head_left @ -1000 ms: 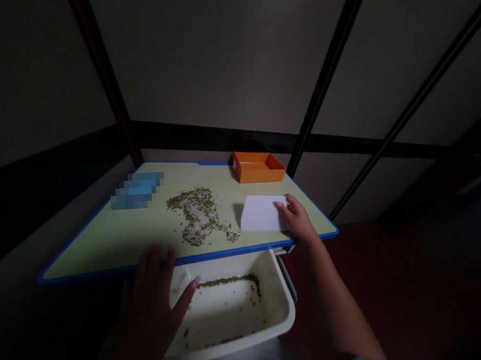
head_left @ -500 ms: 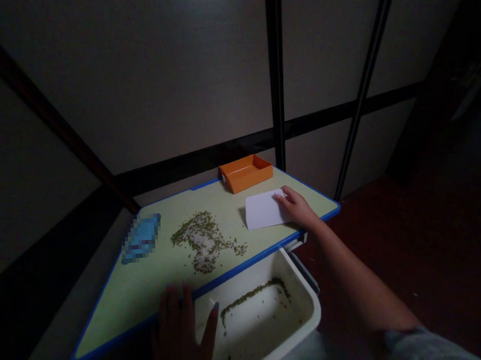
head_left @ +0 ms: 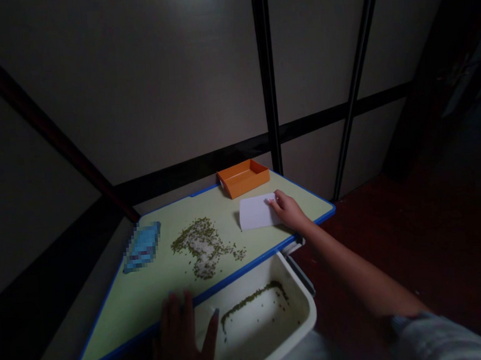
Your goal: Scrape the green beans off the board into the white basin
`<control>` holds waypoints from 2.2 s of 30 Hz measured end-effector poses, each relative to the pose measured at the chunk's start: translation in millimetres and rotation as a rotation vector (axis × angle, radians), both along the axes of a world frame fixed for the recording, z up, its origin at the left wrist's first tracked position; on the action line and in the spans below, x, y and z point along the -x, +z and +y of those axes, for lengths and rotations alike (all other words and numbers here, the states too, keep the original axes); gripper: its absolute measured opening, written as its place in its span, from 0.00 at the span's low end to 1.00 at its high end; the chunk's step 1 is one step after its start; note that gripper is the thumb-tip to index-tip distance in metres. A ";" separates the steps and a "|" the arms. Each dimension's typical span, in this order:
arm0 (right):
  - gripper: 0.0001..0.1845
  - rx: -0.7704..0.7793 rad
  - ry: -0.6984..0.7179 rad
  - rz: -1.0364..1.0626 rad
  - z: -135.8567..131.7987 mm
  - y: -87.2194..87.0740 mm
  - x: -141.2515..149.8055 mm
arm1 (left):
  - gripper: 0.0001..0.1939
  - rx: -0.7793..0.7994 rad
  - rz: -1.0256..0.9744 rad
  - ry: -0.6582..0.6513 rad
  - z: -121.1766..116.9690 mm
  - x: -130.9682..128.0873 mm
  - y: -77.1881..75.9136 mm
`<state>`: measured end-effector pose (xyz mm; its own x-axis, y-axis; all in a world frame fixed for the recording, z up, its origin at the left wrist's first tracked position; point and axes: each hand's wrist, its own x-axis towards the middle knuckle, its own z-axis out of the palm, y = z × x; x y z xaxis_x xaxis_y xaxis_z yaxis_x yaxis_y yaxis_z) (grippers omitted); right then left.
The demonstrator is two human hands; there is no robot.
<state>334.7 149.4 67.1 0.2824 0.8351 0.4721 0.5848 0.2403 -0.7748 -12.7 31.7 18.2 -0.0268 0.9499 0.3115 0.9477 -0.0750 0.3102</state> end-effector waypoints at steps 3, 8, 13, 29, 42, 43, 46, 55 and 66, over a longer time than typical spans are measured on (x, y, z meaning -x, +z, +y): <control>0.14 -0.009 0.021 0.020 0.5 1.9 -0.2 | 0.41 0.013 -0.012 0.002 -0.7 -0.1 1.8; 0.14 0.027 0.006 0.013 7.6 4.5 4.3 | 0.40 -0.046 -0.017 -0.012 -0.3 -1.3 -1.2; 0.14 0.054 0.015 0.026 17.8 3.4 9.4 | 0.38 -0.112 -0.012 -0.024 1.5 -0.8 -9.3; 0.17 0.057 0.232 0.199 16.1 -6.2 0.3 | 0.37 -0.107 0.020 -0.017 1.2 -1.5 -4.3; 0.19 0.005 0.227 0.286 12.2 -8.1 -2.4 | 0.38 -0.129 0.023 -0.055 3.9 2.9 -9.9; 0.19 -0.006 0.214 0.300 12.5 -8.2 -2.6 | 0.38 -0.130 0.023 -0.057 4.0 3.6 -10.2; 0.19 -0.031 0.210 0.321 12.8 -8.3 -2.9 | 0.37 -0.124 0.023 -0.060 4.0 4.8 -9.8; 0.19 -0.009 0.283 0.309 4.4 -4.5 -0.2 | 0.38 -0.114 0.025 -0.016 -0.1 -1.6 -6.9; 0.20 0.022 0.322 0.353 3.7 -6.2 -1.2 | 0.37 -0.140 -0.018 -0.050 2.5 3.7 -11.9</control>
